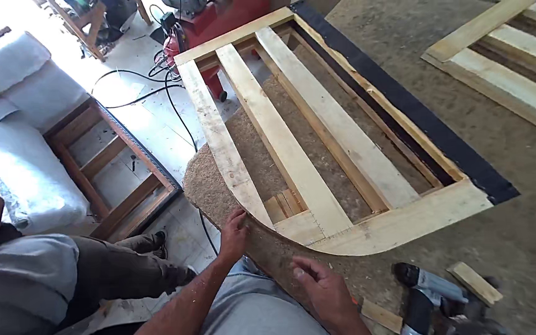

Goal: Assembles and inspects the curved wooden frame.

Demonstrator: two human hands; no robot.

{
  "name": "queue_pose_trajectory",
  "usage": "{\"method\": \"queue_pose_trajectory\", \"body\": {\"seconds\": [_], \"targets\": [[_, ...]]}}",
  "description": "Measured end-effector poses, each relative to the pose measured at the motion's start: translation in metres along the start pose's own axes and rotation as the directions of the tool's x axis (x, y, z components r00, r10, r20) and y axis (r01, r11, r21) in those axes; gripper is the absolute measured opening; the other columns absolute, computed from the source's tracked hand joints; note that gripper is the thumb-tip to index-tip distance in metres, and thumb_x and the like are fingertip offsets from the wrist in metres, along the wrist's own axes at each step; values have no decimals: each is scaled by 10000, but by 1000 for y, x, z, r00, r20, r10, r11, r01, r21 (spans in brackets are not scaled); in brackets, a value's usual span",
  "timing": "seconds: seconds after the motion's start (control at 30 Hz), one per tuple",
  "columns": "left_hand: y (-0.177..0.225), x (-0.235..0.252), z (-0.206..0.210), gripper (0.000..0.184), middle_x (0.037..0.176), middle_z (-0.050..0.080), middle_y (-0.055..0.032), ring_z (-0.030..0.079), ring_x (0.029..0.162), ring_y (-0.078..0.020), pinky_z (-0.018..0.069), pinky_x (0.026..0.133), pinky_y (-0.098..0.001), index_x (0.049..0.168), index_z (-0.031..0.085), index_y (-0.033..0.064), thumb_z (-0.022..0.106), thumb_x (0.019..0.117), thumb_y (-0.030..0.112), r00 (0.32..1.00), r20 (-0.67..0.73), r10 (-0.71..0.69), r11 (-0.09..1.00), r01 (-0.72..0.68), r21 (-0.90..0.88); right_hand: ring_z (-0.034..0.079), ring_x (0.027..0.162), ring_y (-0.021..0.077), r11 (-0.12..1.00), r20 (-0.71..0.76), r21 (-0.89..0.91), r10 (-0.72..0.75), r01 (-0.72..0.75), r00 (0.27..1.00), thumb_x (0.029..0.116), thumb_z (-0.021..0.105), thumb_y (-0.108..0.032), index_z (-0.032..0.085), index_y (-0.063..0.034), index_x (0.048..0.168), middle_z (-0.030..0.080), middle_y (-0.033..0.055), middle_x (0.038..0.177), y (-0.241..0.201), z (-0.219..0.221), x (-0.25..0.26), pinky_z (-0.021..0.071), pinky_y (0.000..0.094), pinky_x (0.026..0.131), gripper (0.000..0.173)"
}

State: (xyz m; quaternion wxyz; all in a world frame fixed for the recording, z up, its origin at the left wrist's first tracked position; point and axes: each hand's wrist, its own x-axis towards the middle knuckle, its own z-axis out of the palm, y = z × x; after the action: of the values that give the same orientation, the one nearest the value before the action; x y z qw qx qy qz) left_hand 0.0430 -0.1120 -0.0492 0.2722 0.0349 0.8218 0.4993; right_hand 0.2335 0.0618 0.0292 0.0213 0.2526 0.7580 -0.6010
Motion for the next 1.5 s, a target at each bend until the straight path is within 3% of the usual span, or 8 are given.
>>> {"method": "queue_pose_trajectory", "body": {"seconds": [0.17, 0.27, 0.4, 0.6, 0.73, 1.13, 1.4, 1.5], "targets": [[4, 13, -11, 376, 1179, 723, -119, 733, 956, -219, 620, 858, -430, 1421, 592, 80, 531, 1081, 228, 992, -6, -123, 947, 115, -298, 708, 1006, 200, 978, -85, -208, 15, -32, 996, 1001, 660, -315, 656, -68, 1295, 722, 80, 1127, -58, 16, 98, 593, 470, 914, 384], [7, 25, -8, 322, 1077, 746, -147, 747, 915, -251, 629, 830, -438, 1300, 659, 37, 551, 1076, 241, 971, -48, -234, 827, 173, -535, 697, 1037, 270, 955, 27, -252, 169, -157, 985, 991, 684, -361, 621, -48, 1337, 714, 129, 1159, -70, 41, 160, 564, 539, 920, 471], [17, 34, -13, 311, 1003, 758, -148, 752, 877, -250, 630, 798, -421, 1191, 678, 18, 642, 1030, 281, 918, 7, -397, 690, 304, -656, 730, 832, 262, 946, 189, -131, 319, -298, 929, 930, 761, -263, 671, -39, 1156, 739, 135, 953, -68, 64, 198, 616, 487, 764, 331], [21, 40, -24, 342, 959, 771, -142, 764, 857, -255, 635, 775, -423, 1142, 690, 22, 662, 1013, 338, 879, 118, -462, 602, 409, -686, 747, 804, 299, 926, 243, 87, 339, -369, 909, 902, 785, -121, 642, 8, 1162, 747, 179, 963, -66, 69, 206, 644, 466, 720, 323], [24, 47, -29, 448, 955, 772, -135, 764, 841, -252, 636, 757, -426, 1154, 679, 27, 665, 991, 445, 835, 167, -525, 551, 483, -681, 749, 834, 281, 933, 226, 77, 327, -351, 918, 901, 792, -131, 645, -7, 1195, 751, 164, 989, -66, 73, 205, 644, 454, 749, 351], [27, 57, -40, 492, 996, 770, -144, 764, 874, -257, 637, 780, -429, 1173, 675, 1, 700, 965, 446, 785, 271, -557, 481, 571, -666, 753, 818, 290, 922, 262, 69, 352, -381, 899, 903, 794, -140, 652, -5, 1197, 755, 169, 982, -64, 68, 210, 649, 449, 735, 353], [16, 45, -33, 260, 1014, 754, -165, 753, 884, -256, 629, 829, -397, 1139, 700, -14, 758, 935, 136, 851, 248, -463, 484, 477, -734, 746, 846, 281, 908, 257, 154, 344, -390, 903, 908, 776, -91, 639, 5, 1206, 746, 176, 1011, -65, 71, 207, 642, 435, 756, 342], [16, 43, -28, 236, 988, 756, -157, 752, 887, -254, 628, 848, -403, 1120, 711, -11, 761, 930, 120, 864, 206, -460, 524, 451, -723, 745, 857, 275, 911, 243, 148, 343, -384, 907, 902, 784, -100, 635, -8, 1211, 747, 162, 1015, -63, 71, 205, 642, 438, 765, 355]]}}
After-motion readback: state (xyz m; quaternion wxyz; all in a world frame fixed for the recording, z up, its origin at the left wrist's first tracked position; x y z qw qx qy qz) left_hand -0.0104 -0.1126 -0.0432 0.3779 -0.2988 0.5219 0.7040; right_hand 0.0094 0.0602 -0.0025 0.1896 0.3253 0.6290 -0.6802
